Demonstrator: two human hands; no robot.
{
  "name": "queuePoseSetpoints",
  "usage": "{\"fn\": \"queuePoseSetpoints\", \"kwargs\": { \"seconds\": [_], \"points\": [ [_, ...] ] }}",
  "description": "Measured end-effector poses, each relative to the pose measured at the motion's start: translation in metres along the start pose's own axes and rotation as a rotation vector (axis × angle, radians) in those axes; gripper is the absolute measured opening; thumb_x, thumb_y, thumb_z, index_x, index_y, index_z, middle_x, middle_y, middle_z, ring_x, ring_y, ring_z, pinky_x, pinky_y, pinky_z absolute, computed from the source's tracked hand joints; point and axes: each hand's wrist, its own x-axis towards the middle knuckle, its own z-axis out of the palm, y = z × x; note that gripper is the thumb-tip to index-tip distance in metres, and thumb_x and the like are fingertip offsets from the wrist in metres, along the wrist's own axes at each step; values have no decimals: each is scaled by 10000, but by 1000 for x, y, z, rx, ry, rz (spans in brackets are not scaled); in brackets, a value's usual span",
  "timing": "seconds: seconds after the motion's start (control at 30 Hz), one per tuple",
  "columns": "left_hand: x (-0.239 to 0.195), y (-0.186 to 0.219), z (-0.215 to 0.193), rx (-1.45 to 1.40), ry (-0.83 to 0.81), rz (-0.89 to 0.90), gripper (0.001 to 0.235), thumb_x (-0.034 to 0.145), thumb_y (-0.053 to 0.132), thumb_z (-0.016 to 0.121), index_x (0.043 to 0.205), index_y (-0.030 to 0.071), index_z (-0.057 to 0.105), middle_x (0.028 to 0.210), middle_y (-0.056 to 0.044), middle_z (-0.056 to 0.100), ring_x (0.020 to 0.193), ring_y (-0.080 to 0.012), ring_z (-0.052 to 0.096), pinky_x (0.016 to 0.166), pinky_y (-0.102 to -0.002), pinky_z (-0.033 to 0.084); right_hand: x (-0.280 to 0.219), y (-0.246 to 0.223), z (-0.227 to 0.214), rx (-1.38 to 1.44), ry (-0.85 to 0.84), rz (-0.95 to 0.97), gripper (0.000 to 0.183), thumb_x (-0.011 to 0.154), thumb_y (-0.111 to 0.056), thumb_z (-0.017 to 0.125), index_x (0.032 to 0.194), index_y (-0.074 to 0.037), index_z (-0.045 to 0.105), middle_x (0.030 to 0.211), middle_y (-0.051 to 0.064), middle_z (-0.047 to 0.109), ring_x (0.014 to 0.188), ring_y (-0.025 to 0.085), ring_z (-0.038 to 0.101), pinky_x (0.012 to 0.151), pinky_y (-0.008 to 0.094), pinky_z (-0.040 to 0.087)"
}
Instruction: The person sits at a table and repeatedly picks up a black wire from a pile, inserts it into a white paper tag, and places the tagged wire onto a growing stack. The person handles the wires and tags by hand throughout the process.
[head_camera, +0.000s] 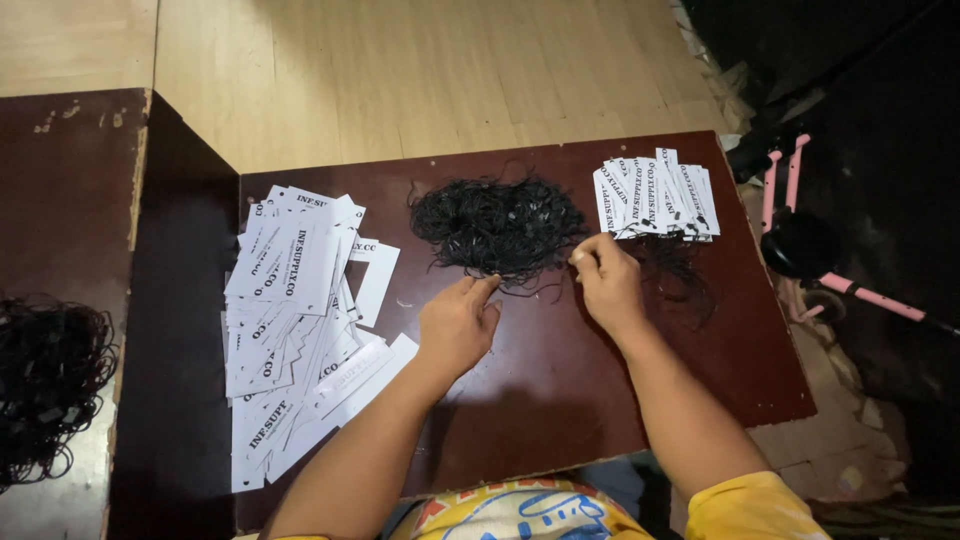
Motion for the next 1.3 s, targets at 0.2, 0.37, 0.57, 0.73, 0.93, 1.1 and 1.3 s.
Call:
{"fn": "queuePoseSetpoints", "kwargs": {
  "seconds": [0.2, 0.37, 0.57, 0.73, 0.93, 1.1, 1.3],
  "points": [
    [-1, -1, 3, 2, 19, 7, 287, 810, 233, 722, 1094, 189, 734, 755, -51, 624, 710, -307, 691, 642, -382, 555, 1, -18, 0, 155, 3, 4, 80, 949, -44, 678, 964, -109, 723, 829, 60, 761, 756, 235, 741, 770, 377, 573],
    [-1, 0, -1, 0, 39, 2, 274, 810, 232, 717, 1081, 200, 738, 737, -34, 615, 696, -288, 686, 637, -358, 553, 4, -24, -2, 208, 131, -84, 223, 911, 62, 689, 1094, -39, 766, 990, 135, 735, 879, 292, 741, 812, 414, 593],
    [2, 2, -4, -41, 20, -4, 281, 800, 187, 716, 1080, 170, 743, 738, -52, 627, 698, -305, 689, 636, -366, 550, 4, -6, -4, -40, 121, -120, 121, 863, -22, 769, 966, -84, 759, 844, 82, 682, 832, 303, 718, 753, 404, 585],
    [0, 0, -1, -21, 14, -6, 305, 793, 218, 732, 1096, 181, 734, 752, -51, 626, 715, -303, 695, 646, -381, 558, -1, -6, 3, -161, 85, -231, 76, 834, -122, 787, 876, -164, 741, 790, 3, 689, 772, 229, 724, 704, 330, 578],
    [1, 0, -3, -37, 16, -7, 295, 781, 192, 745, 1075, 174, 739, 731, -41, 616, 690, -289, 689, 630, -362, 552, -5, -17, 2, -240, 75, -256, 124, 819, -203, 798, 931, -207, 746, 779, -46, 683, 734, 189, 718, 664, 300, 579],
    [2, 3, -8, -47, 5, -13, 280, 791, 194, 740, 1069, 166, 740, 737, -49, 628, 701, -299, 694, 639, -373, 557, -5, -23, 0, -358, 35, -226, 94, 861, -229, 774, 923, -175, 729, 787, -1, 641, 736, 246, 706, 649, 353, 573],
    [4, 4, -8, -48, -1, -16, 292, 802, 194, 740, 1091, 162, 736, 747, -52, 633, 709, -300, 695, 647, -368, 556, -3, -4, 2, -391, -27, -220, 71, 902, -238, 726, 894, -178, 689, 799, 29, 599, 755, 305, 688, 658, 416, 564]
  ]
}}
